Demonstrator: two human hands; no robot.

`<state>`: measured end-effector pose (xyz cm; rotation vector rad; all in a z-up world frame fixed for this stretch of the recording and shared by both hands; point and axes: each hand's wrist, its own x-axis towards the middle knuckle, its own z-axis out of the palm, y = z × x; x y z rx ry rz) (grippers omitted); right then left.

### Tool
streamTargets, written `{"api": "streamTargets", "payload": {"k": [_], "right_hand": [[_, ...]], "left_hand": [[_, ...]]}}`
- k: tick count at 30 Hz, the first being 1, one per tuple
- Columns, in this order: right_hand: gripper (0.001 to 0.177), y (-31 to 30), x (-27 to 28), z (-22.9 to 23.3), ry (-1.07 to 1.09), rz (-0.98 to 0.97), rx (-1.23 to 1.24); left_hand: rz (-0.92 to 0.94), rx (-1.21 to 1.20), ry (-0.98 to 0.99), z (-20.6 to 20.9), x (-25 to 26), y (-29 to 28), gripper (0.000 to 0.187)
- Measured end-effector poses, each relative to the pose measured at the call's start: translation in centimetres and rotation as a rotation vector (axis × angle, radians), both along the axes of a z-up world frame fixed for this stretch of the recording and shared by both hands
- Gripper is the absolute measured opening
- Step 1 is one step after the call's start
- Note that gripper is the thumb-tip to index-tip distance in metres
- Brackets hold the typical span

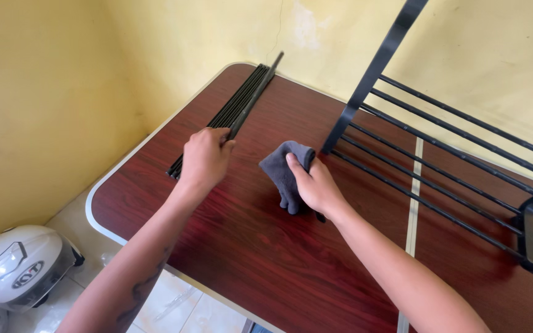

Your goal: The person wipes black metal rods with a gray cloth and inserts them into a black metal shoe rack frame on a wooden table. The rods are handled one at a time, cleaned, and placed into the rack slots.

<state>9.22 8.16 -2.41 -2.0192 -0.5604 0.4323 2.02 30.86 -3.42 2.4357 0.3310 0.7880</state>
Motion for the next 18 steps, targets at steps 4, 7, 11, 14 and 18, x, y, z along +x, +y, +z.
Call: {"api": "streamTargets", "payload": {"k": [4, 7, 11, 14, 18], "right_hand": [[0.051, 2.0, 2.8, -2.9, -0.253, -0.011, -0.092], [0.051, 3.4, 4.4, -4.4, -0.346, -0.034, -0.262], [0.049, 4.9, 5.4, -4.9, -0.458, -0.003, -0.29], [0.049, 5.9, 5.8, -4.5, -0.433, -0.002, -0.339], [0.05, 6.8, 6.4, -4.0, -0.449, 0.002, -0.374]], "left_hand": [[0.021, 0.114, 0.072, -2.8, 4.2, 0.6, 0.017], [0.018, 0.257, 0.096, -4.8, 6.1, 1.0, 0.015], [0.058, 0.43, 0.126, -6.2, 7.7, 1.5, 0.007], [0.086, 0.528, 0.191, -5.9, 8.9, 1.5, 0.004], [0.111, 0.547, 0.195, -5.3, 10.0, 1.2, 0.003]]}}
